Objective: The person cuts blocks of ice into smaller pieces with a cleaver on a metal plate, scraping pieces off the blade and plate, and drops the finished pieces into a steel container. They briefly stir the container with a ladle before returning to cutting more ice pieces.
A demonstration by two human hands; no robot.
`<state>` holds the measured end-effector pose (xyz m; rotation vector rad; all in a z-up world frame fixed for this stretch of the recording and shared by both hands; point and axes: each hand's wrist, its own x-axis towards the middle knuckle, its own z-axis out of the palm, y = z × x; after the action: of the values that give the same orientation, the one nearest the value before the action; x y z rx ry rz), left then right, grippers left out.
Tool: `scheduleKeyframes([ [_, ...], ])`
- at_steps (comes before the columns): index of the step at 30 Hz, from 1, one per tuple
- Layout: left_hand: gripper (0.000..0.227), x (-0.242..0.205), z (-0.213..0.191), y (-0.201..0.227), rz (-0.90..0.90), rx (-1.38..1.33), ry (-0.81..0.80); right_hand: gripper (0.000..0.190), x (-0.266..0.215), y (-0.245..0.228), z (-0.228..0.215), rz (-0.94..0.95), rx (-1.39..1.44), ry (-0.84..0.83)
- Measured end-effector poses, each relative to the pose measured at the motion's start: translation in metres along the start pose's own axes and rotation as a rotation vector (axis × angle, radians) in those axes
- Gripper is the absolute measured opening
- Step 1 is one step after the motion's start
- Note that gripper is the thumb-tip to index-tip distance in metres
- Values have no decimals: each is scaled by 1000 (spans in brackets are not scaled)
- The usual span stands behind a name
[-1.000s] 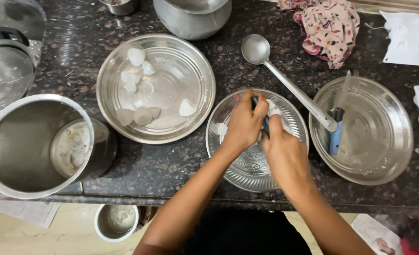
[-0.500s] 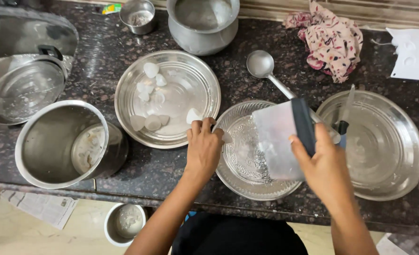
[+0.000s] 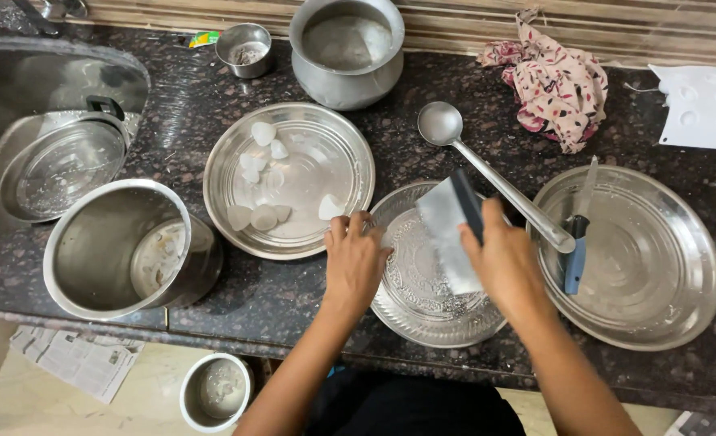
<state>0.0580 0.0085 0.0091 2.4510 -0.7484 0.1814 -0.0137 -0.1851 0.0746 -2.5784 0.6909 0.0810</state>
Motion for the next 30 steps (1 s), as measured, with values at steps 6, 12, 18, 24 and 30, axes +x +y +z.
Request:
scheduleKeyframes([
  [6, 33, -7, 7, 6, 29, -29, -23, 31, -12, 3, -14, -167, -41, 174],
  [12, 26, -29, 31, 15, 115, -467, -1, 31, -33, 6, -17, -146, 37, 184],
  [18, 35, -31, 8, 20, 22, -287, -64, 30, -48, 2, -25, -46, 196, 134],
  [24, 34, -30, 20, 21, 47, -212, 77, 34, -49, 7, -13, -136, 182, 162],
  [30, 48, -25, 21, 22, -63, -292, -61, 32, -45, 0, -2, -291, 57, 215],
])
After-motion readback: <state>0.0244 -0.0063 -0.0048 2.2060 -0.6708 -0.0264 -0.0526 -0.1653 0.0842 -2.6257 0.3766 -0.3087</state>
